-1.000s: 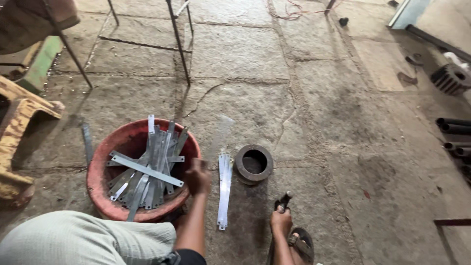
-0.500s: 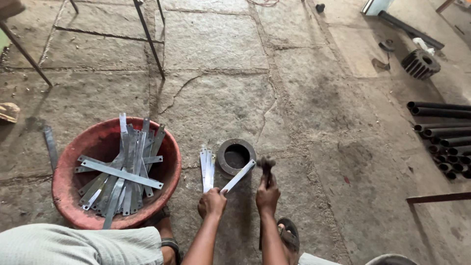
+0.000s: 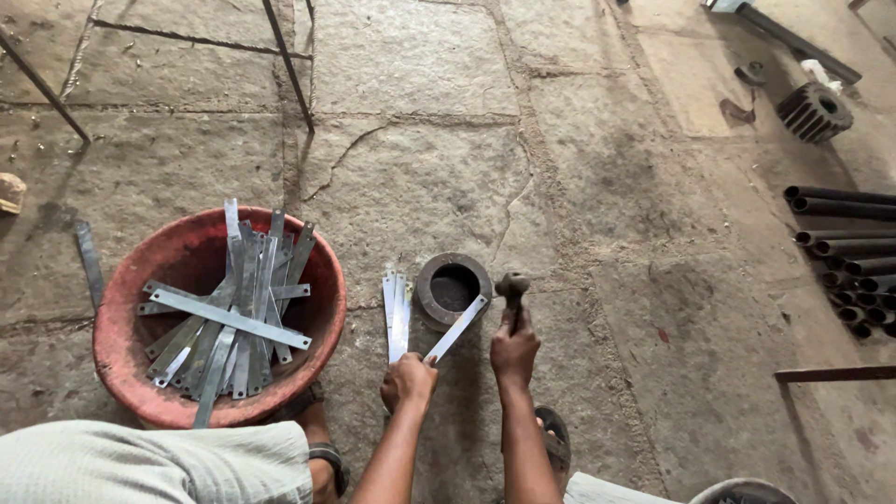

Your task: The person picks up metal strips from a container, places them on a circular metal anvil, and hammers them by hand. They move the processed strips into different piles on the floor and in other containers.

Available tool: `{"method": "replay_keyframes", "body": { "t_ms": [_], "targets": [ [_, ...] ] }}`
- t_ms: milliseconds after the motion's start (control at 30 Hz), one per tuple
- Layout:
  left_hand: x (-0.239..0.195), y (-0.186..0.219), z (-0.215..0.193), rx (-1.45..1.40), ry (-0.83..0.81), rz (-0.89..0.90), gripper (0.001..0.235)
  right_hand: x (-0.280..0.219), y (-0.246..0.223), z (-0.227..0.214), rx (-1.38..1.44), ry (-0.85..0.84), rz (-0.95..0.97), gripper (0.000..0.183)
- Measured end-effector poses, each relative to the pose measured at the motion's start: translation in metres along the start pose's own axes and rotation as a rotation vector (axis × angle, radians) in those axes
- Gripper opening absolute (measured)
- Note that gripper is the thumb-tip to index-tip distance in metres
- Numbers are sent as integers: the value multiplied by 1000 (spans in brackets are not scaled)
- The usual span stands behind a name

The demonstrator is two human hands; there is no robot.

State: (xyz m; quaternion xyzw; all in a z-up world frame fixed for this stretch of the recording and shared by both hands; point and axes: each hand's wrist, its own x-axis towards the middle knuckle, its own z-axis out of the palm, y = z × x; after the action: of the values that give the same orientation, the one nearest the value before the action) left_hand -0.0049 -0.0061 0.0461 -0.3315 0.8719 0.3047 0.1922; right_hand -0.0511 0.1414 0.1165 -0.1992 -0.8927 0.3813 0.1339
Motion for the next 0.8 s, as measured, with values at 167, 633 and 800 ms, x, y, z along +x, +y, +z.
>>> {"method": "replay_keyframes", "body": {
  "t_ms": [167,633,800],
  "targets": [
    [26,-17,41,-11,56,27,32,-5,14,16,-202,-217,112,36],
    [102,44,87,-1622,-214,-189,12,4,118,-2,-71,-20,328,38],
    [85,51,78,-897,114,-285,36,-5,92,3,-2,27,167,33]
  ]
}}
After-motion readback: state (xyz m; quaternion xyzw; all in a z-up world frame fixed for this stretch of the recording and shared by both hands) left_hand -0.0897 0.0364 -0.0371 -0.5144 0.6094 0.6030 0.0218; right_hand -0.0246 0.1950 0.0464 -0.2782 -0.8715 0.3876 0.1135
